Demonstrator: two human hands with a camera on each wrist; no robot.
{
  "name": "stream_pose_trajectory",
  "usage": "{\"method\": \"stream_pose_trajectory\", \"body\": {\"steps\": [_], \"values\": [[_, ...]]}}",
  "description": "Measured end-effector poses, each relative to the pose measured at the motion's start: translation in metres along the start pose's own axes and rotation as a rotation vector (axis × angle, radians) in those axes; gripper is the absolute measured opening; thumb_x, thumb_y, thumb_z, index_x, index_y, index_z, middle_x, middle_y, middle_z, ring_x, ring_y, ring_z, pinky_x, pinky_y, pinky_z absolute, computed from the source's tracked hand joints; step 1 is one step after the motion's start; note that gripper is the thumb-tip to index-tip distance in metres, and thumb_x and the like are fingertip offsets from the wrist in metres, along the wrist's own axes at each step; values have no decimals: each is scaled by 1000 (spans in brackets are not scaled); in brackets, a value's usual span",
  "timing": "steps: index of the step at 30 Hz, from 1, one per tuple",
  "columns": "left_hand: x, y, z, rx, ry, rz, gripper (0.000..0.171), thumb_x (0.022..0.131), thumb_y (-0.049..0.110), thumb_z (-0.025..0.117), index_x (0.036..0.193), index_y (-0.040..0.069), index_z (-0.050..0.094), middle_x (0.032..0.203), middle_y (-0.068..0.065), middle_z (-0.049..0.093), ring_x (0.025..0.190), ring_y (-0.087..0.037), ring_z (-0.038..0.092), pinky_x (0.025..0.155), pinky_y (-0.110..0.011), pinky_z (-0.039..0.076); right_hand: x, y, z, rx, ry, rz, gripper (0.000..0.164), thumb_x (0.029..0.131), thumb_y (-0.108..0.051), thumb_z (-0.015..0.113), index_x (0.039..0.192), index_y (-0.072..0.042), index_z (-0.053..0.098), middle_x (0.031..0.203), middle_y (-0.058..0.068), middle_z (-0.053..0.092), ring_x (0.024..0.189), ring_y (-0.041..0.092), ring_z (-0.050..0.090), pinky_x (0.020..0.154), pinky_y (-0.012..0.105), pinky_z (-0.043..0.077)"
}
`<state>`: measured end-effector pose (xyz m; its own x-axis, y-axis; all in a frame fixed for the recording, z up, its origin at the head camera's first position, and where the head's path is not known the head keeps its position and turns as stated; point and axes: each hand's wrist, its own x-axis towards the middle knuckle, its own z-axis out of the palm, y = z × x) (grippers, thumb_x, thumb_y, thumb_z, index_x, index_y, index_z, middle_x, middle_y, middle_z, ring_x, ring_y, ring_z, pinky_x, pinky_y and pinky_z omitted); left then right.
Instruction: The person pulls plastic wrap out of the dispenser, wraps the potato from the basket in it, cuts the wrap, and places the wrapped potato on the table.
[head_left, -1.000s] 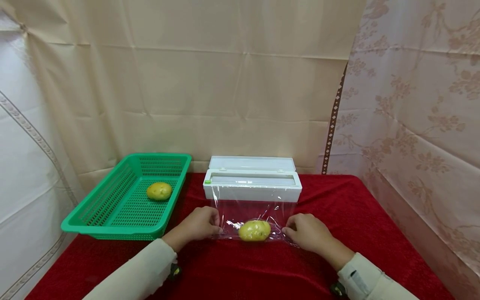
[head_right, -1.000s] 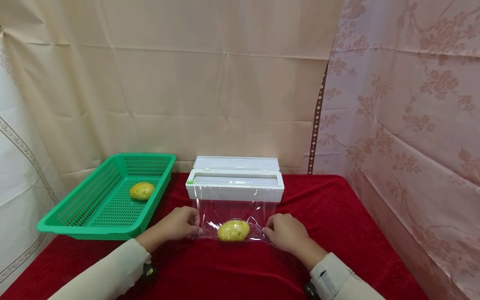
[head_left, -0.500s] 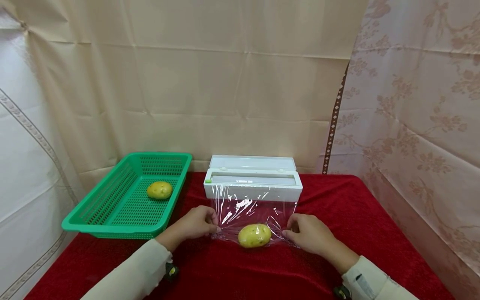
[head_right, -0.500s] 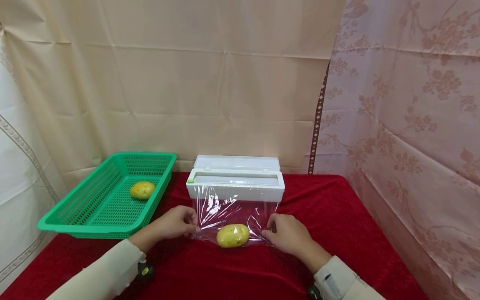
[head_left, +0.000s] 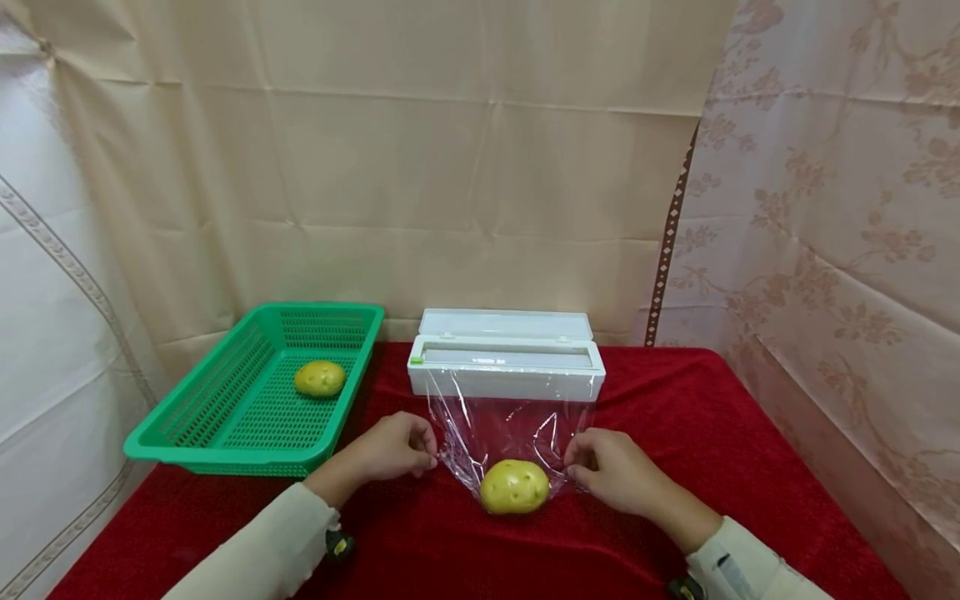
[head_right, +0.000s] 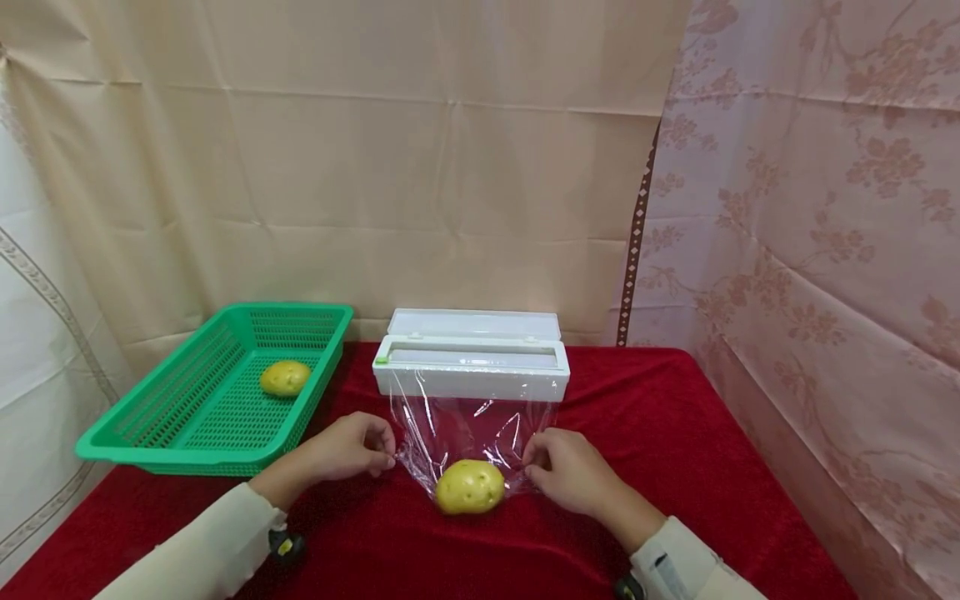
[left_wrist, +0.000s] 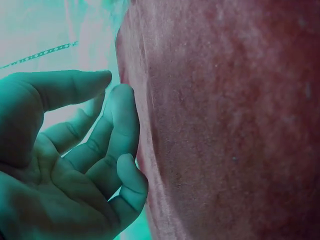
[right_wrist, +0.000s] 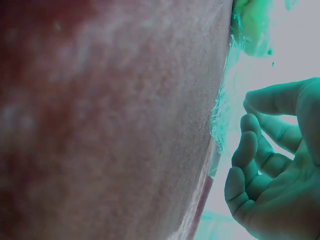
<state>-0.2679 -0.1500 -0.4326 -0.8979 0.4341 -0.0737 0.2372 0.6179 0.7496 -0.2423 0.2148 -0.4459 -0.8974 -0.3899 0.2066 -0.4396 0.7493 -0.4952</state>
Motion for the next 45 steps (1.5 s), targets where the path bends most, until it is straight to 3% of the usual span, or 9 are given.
{"method": "stream_pose_trajectory", "body": {"steps": [5,9,13,15,17,20,27,36,45], "values": [[-13,12,4,302,123,66,20,81,7,76,77,19,60,67,8,58,62,-9,54,57,-29,45,-4,-4,-3,1,-16,-33,20,83,-5,75,86,-24,68,76,-14,57,69,1,53,64,22,48],[-29,31,18,580,233,232,24,78,18,79,79,25,56,73,12,52,65,-8,47,57,-28,42,-11,-14,-7,-80,36,-175,29,78,-7,80,86,-25,59,81,-15,53,74,0,50,66,21,47],[-35,52,38,692,250,470,29,82,36,85,95,24,62,93,10,60,85,-9,56,73,-30,49,-13,-30,-6,-211,85,-385,36,73,-19,90,89,-26,58,101,-12,56,91,3,50,77,25,50],[-31,60,48,734,241,540,38,82,45,85,104,23,63,104,6,63,97,-12,58,82,-33,52,-11,-38,-2,-247,79,-449,39,72,-25,92,92,-26,59,114,-9,59,102,6,50,84,28,52],[-26,64,56,774,226,567,44,82,50,84,108,23,63,111,5,63,103,-14,60,87,-35,53,-7,-44,3,-259,60,-482,41,73,-30,94,96,-25,60,124,-5,60,108,9,52,87,29,54],[-17,64,66,813,198,554,47,82,53,83,112,23,62,117,3,63,104,-15,62,92,-36,53,-3,-49,10,-263,34,-499,43,74,-32,94,98,-23,60,124,-4,62,108,10,56,87,29,55],[-10,58,70,758,159,514,42,82,44,87,109,22,63,107,6,64,91,-8,61,85,-28,55,-1,-50,14,-221,-16,-468,37,78,-30,92,99,-24,62,111,-13,60,98,4,56,81,22,53],[-5,57,58,478,77,434,28,87,34,84,107,20,69,104,9,64,87,-6,58,75,-18,50,9,-40,6,29,-91,-374,32,84,-25,87,104,-25,62,96,-13,63,86,14,61,77,24,52],[16,51,45,220,-7,347,18,91,24,80,106,15,75,96,9,73,88,-2,67,80,-23,57,24,-29,7,265,-136,-274,20,91,-16,80,107,-17,68,102,-6,70,99,13,70,87,38,60]]}}
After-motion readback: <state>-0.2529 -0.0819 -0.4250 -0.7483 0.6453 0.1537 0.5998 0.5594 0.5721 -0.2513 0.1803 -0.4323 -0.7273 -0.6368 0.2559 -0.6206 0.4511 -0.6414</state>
